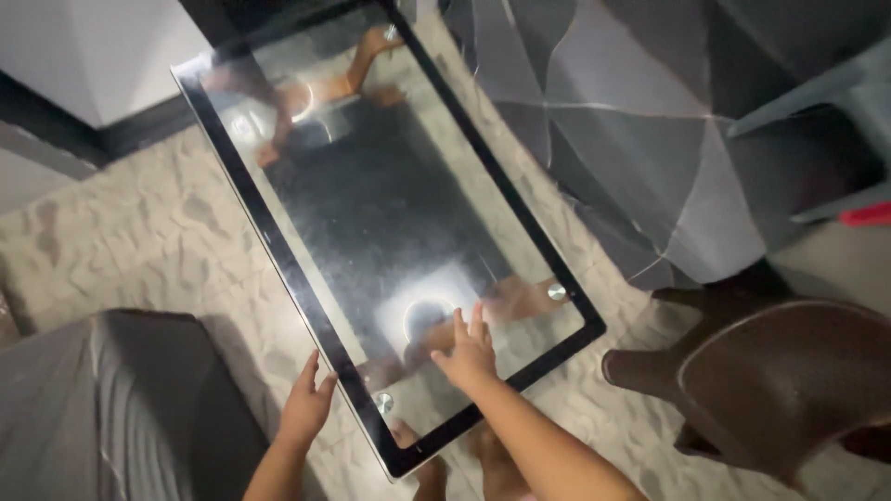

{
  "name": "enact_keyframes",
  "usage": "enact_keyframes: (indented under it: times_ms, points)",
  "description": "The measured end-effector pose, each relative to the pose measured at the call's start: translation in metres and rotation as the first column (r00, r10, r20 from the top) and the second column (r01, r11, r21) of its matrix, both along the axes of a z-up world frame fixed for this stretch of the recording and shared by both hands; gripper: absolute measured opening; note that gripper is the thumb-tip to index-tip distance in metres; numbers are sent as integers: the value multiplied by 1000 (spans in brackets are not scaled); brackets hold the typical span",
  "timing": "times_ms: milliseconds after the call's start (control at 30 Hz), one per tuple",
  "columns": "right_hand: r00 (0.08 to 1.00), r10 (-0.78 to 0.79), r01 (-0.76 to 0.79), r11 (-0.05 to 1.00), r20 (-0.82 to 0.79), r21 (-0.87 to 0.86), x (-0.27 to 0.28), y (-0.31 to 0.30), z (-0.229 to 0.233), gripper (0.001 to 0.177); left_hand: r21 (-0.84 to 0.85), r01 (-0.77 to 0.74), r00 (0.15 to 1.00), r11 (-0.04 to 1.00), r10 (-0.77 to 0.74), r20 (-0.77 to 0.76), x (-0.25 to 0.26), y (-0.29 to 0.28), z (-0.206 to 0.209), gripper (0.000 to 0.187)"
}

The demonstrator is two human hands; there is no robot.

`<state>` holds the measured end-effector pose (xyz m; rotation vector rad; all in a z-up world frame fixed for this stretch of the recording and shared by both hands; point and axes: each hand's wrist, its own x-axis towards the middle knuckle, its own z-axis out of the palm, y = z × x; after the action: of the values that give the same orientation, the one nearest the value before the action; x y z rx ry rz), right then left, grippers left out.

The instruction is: Putting a fitted sheet cover onto a sofa mattress bed and rearranging room furniture.

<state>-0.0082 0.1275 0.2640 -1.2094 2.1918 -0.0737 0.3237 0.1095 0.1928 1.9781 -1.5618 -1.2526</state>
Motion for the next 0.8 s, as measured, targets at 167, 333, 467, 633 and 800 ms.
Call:
enact_keyframes:
  times_ms: [167, 333, 467, 633, 800]
  points:
    - [986, 136, -95, 936, 98, -340, -33, 17, 49, 104, 13, -39, 998, 999, 40, -46, 34, 2, 36, 74]
    - [986, -16, 38, 991, 168, -130, -99, 52, 61, 94, 42, -106, 993, 994, 108, -53, 31, -7, 87, 69]
    - [996, 15, 5, 976, 90, -218, -154, 76, 45, 81, 108, -164, 975, 981, 178, -134, -17, -19, 149, 64]
    - [994, 1, 20, 982, 113, -186, -202, 83, 97, 75, 103, -11, 969, 995, 36, -243, -102, -38, 184, 60]
    - [985, 10, 36, 965, 174, -262, -274, 85, 113, 69, 97, 161, 938, 982, -121, -325, -221, -47, 226, 57]
